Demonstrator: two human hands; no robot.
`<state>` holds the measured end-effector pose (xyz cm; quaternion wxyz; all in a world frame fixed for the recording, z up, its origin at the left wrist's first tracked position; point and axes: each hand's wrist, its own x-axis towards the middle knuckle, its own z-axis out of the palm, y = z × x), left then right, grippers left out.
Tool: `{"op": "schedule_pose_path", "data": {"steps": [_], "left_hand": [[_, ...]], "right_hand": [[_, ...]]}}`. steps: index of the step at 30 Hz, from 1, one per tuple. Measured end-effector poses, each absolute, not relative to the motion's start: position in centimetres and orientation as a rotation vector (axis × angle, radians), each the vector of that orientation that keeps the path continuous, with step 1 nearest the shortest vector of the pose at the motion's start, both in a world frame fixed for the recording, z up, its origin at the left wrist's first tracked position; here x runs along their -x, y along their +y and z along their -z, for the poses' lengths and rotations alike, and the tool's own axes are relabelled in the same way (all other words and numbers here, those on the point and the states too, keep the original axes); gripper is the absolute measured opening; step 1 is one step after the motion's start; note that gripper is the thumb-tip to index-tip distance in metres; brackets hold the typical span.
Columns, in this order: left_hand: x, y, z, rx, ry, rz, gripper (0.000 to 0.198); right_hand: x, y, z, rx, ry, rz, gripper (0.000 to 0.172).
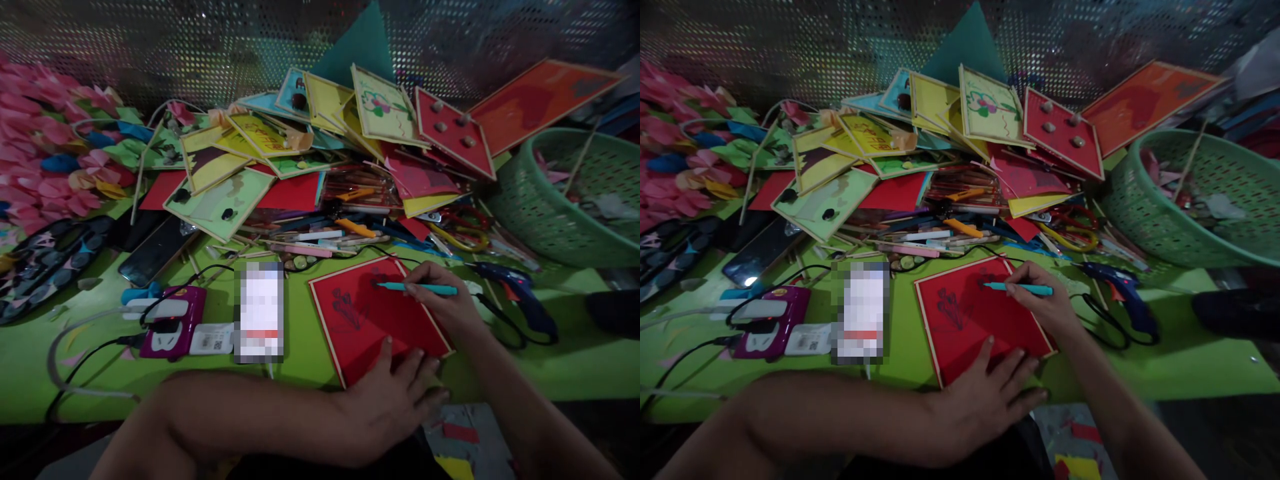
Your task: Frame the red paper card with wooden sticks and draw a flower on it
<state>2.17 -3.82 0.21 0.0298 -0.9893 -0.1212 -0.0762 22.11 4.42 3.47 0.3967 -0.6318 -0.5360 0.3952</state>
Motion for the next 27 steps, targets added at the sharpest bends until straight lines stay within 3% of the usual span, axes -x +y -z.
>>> {"op": "schedule_pose_path", "data": {"steps": [14,27], "left_hand": [[-2.2,-3.7,-0.6,3.071,-0.352,0.166,0.053],[-2.2,-3.6,-0.3,3.034,-0.348,0.199,0.053]], "right_hand": [[-23.1,3.9,-2.8,1.462,-1.172,-1.115,0.019],[-23.3,3.9,-2.1,1.485,-1.248,-0.978,0.015]]}}
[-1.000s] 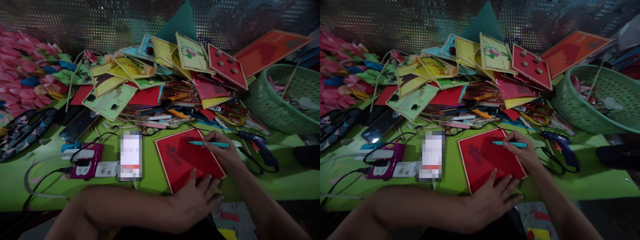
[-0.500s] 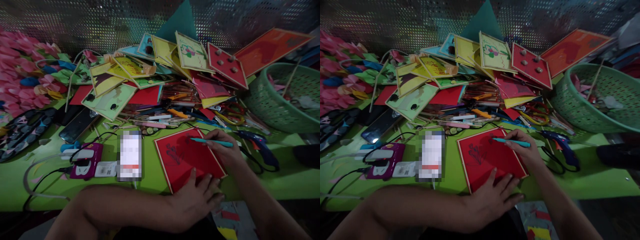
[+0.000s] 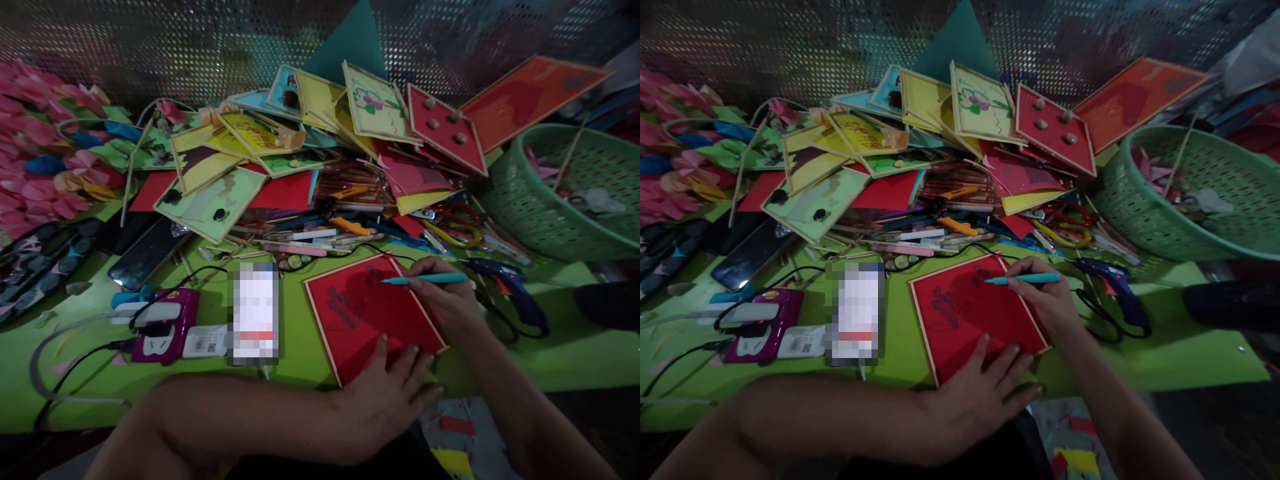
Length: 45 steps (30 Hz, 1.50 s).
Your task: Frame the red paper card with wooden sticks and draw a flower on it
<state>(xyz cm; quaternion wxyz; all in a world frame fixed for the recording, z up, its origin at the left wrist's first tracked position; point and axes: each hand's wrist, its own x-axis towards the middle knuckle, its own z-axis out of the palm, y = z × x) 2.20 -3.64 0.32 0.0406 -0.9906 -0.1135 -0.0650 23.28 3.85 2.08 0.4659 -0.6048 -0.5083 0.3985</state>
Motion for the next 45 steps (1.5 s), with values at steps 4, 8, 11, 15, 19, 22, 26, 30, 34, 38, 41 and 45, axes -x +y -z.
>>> {"op": "schedule_pose_path", "data": {"steps": [4,8,11,15,19,22,26,30,34,38,41,45], "left_hand": [[-2.2,-3.6,-0.3,3.051,-0.342,0.221,0.052],[-2.3,-3.6,-0.2,3.042,-0.359,0.247,0.052],[-2.3,-3.6,-0.2,3.048,-0.359,0.257,0.052],[-2.3,-3.5,-0.5,3.049,-0.330,0.197,0.053],[-2.2,-3.5,-0.7,3.039,-0.338,0.184,0.052],[-2.2,-3.6,-0.5,3.050,-0.347,0.198,0.053],[-2.3,-3.8,-0.1,3.060,-0.346,0.211,0.053],[-2.3,-3.9,0.1,3.062,-0.371,0.248,0.052],[-2.3,-3.7,-0.2,3.053,-0.354,0.204,0.053],[-2.3,-3.7,-0.3,3.043,-0.322,0.149,0.054],[-2.3,-3.8,-0.1,3.053,-0.343,0.187,0.054],[-2.3,-3.8,-0.1,3.054,-0.382,0.273,0.051]], "right_hand": [[-22.6,3.9,-2.9,1.491,-1.329,-1.037,0.015],[-22.2,3.8,-3.2,1.491,-1.398,-1.035,0.014],[-22.1,3.8,-2.9,1.496,-1.419,-1.019,0.014],[-22.0,3.9,-2.4,1.494,-1.446,-0.990,0.011],[-21.8,4.0,-2.5,1.498,-1.492,-0.972,0.009],[-21.7,4.0,-2.7,1.520,-1.537,-0.931,0.009],[-21.7,4.0,-2.8,1.532,-1.570,-0.895,0.008],[-21.7,4.0,-2.7,1.526,-1.577,-0.892,0.008],[-21.7,4.0,-2.7,1.536,-1.577,-0.907,0.009],[-21.8,3.8,-2.5,1.562,-1.568,-0.916,0.012],[-21.9,3.8,-2.5,1.572,-1.564,-0.925,0.013],[-21.9,3.8,-2.6,1.572,-1.575,-0.914,0.014]]}}
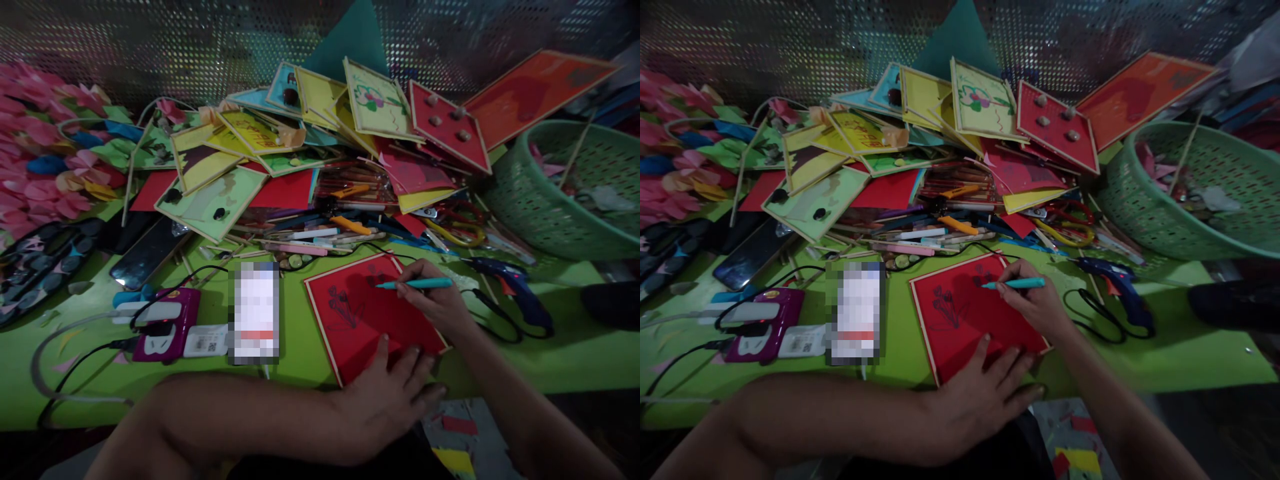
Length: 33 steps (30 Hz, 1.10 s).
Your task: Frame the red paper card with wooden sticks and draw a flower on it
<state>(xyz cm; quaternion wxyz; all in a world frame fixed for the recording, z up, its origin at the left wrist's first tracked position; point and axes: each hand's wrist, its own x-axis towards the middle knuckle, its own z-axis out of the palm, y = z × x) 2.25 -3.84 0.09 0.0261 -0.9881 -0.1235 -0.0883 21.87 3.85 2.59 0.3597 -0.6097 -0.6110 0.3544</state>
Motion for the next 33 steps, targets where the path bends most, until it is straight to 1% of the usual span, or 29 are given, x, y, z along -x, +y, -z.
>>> {"op": "schedule_pose_path", "data": {"steps": [10,18,23,27,33], "left_hand": [[-2.32,-3.81,-0.09,3.065,-0.379,0.268,0.051],[-2.19,-3.52,-0.71,3.043,-0.333,0.164,0.053],[-2.26,-3.59,-0.40,3.055,-0.351,0.227,0.052],[-2.32,-3.68,-0.19,3.057,-0.366,0.266,0.052],[-2.34,-3.74,-0.08,3.058,-0.357,0.242,0.052]], "right_hand": [[-21.93,3.85,-2.70,1.573,-1.565,-0.886,0.011],[-21.71,3.89,-2.95,1.551,-1.480,-0.928,0.012],[-21.61,3.95,-3.08,1.547,-1.513,-0.920,0.011],[-21.65,3.94,-3.00,1.572,-1.523,-0.911,0.014],[-21.74,3.85,-2.71,1.578,-1.544,-0.898,0.013]]}}
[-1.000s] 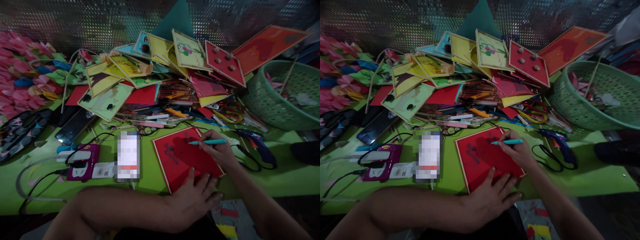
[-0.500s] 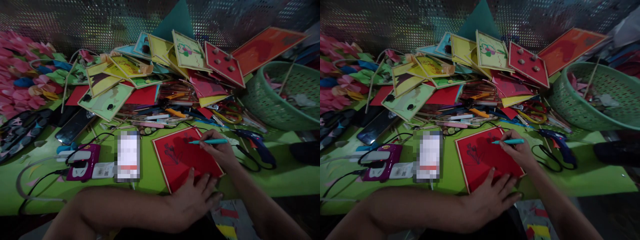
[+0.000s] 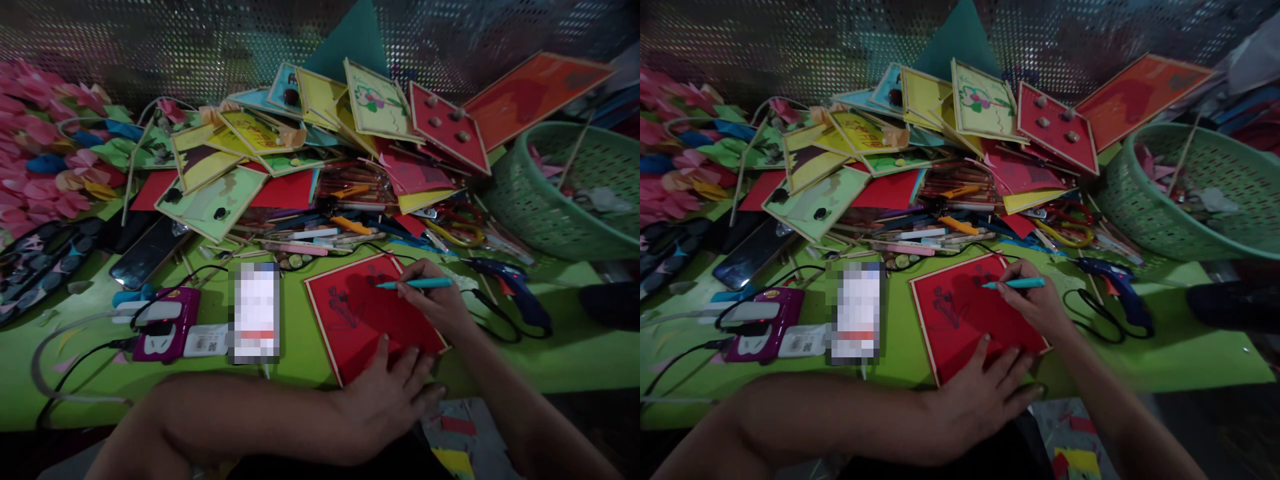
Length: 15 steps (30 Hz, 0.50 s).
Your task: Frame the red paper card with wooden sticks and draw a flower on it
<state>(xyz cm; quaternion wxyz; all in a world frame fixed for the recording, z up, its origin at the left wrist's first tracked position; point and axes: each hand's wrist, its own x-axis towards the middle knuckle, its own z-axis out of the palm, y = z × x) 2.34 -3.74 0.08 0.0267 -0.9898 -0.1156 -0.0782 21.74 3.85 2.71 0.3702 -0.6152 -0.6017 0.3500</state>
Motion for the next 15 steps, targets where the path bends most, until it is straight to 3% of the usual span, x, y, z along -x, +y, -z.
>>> {"op": "schedule_pose_path", "data": {"steps": [15], "left_hand": [[-2.36,-3.72,-0.24,3.048,-0.338,0.183,0.053]], "right_hand": [[-21.61,3.95,-2.81,1.601,-1.601,-0.848,0.014]]}}
